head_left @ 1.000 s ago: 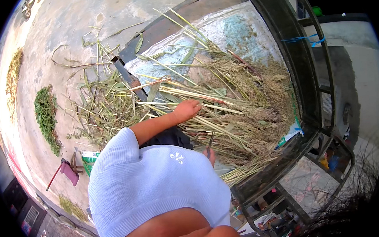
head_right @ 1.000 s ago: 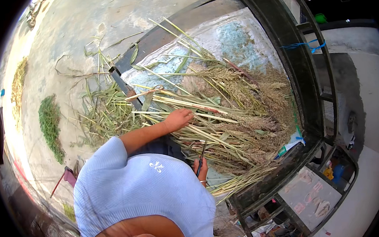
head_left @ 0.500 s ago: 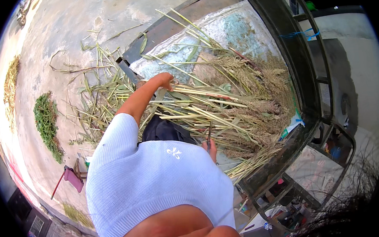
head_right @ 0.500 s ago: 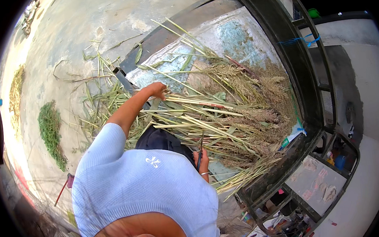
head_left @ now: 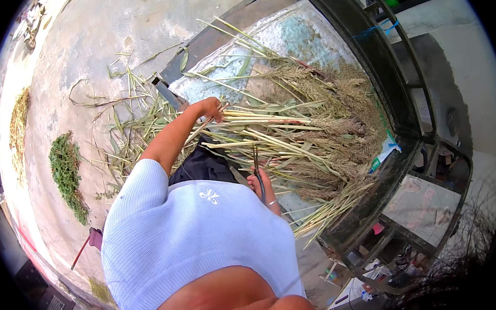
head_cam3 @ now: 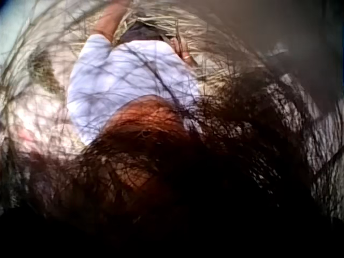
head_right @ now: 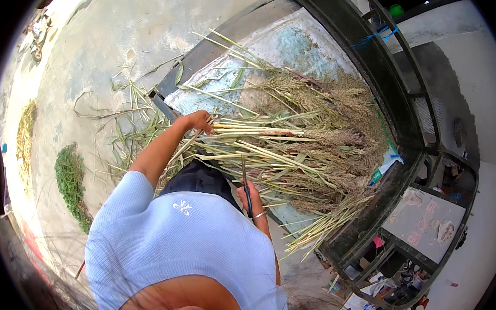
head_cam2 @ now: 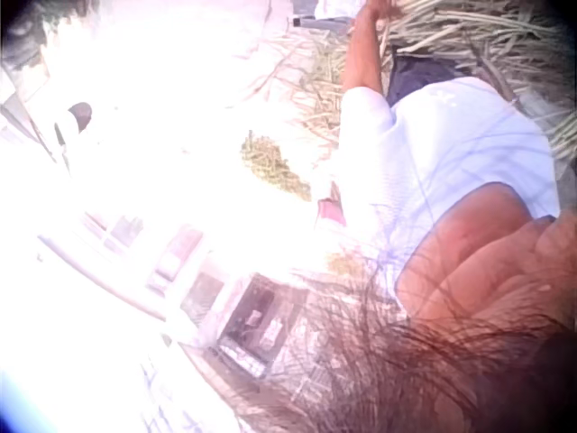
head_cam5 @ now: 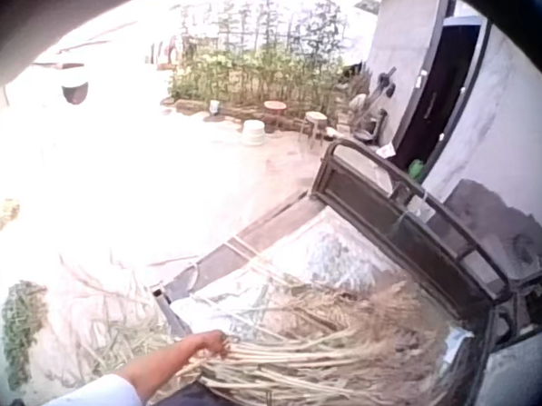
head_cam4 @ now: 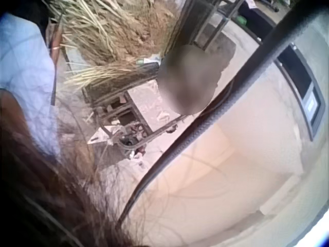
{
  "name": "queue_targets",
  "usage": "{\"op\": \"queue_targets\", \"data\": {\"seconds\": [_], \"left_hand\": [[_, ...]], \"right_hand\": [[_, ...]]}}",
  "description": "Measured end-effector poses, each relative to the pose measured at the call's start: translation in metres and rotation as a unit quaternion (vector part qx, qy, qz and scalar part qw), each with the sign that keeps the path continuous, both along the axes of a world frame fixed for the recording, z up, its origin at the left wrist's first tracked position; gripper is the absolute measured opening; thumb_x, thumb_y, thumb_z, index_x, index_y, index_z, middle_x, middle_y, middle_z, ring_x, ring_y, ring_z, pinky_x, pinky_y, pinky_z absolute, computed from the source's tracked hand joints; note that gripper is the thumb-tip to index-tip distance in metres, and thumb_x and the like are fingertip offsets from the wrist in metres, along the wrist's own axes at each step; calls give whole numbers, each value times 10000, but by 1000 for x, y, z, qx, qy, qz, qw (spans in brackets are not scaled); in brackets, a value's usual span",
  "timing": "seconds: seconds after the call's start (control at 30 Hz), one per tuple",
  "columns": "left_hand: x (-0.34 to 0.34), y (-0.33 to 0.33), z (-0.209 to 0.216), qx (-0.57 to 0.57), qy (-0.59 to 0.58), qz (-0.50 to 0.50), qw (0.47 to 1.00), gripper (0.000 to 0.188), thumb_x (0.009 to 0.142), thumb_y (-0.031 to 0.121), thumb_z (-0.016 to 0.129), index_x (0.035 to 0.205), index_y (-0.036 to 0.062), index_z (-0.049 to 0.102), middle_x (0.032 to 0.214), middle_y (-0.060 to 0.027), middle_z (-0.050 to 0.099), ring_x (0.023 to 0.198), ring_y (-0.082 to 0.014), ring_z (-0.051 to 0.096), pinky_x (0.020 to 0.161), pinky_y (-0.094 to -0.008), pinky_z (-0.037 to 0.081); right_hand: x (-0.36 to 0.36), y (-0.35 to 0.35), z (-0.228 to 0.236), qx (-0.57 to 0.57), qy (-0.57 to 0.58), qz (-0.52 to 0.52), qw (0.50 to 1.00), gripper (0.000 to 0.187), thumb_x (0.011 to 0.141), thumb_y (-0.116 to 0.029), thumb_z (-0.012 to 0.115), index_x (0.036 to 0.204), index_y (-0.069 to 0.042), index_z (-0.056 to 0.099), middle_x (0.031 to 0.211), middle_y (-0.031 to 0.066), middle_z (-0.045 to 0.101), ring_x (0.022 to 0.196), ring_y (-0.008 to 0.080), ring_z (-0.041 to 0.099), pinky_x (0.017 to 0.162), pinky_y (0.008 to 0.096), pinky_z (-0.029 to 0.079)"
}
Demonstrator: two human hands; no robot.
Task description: The person uses shears to trim the leafy tops off a bundle of long plant stalks. They repeatedly pick up individual stalks, cut the ends, and place the trimmed pieces onto a metal table. The person also gathers and repositions the bundle of stalks during the process.
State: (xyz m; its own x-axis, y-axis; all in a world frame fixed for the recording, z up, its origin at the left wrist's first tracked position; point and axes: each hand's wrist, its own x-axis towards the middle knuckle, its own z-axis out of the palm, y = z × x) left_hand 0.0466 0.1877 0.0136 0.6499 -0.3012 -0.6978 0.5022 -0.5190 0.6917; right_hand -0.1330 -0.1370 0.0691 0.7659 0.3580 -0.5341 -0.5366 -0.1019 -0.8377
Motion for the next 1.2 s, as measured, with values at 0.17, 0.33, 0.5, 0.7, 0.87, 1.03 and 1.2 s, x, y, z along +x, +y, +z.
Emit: {"op": "queue_targets", "data": {"seconds": [0.17,0.33,0.5,0.7,0.87,1.03,1.2], "left_hand": [[-23,-8,20,16,-34,28,999,233,572,193,767,663,16,647,618,-67,627,529,-163,551,527,-310,440],[-30,-8,2,-5,-68,31,997,213,563,188,758,658,28,655,618,-91,630,550,-180,581,552,-316,456],[-38,-17,20,47,-131,-80,987,245,562,266,737,647,51,654,636,-149,615,627,-277,608,603,-358,469],[-39,-13,38,99,-224,-191,951,277,651,307,671,754,52,638,721,-182,610,723,-349,598,644,-421,478],[-37,-3,30,32,-188,-200,961,290,673,307,648,773,36,631,744,-188,609,736,-356,596,653,-427,474],[-40,22,3,-96,-69,-130,984,227,680,262,648,699,36,630,589,-89,605,586,-222,599,581,-349,464],[-47,140,-32,-73,-76,-17,994,158,708,172,658,624,45,615,561,-25,602,534,-137,562,556,-280,440]], "right_hand": [[38,53,8,-7,74,64,995,450,869,-362,516,1178,-49,420,802,22,553,663,82,535,517,201,417],[58,80,3,-60,124,92,986,444,888,-414,459,1151,-57,442,789,44,556,650,94,540,502,215,433],[70,94,-13,-63,180,42,981,501,866,-482,454,1133,-58,456,755,55,550,606,100,532,492,231,448],[93,121,-7,-114,178,71,975,405,864,-439,484,982,-52,485,679,28,524,569,99,506,466,230,437],[69,124,-22,-229,-134,48,963,272,835,-295,555,804,-25,563,590,71,529,531,193,507,500,302,409],[56,135,-18,-323,-143,77,932,302,781,-354,605,815,-54,603,654,168,594,648,345,589,578,373,462],[49,129,-3,-270,-69,130,952,313,764,-335,647,888,-49,613,746,145,630,721,286,621,632,330,478]]}}
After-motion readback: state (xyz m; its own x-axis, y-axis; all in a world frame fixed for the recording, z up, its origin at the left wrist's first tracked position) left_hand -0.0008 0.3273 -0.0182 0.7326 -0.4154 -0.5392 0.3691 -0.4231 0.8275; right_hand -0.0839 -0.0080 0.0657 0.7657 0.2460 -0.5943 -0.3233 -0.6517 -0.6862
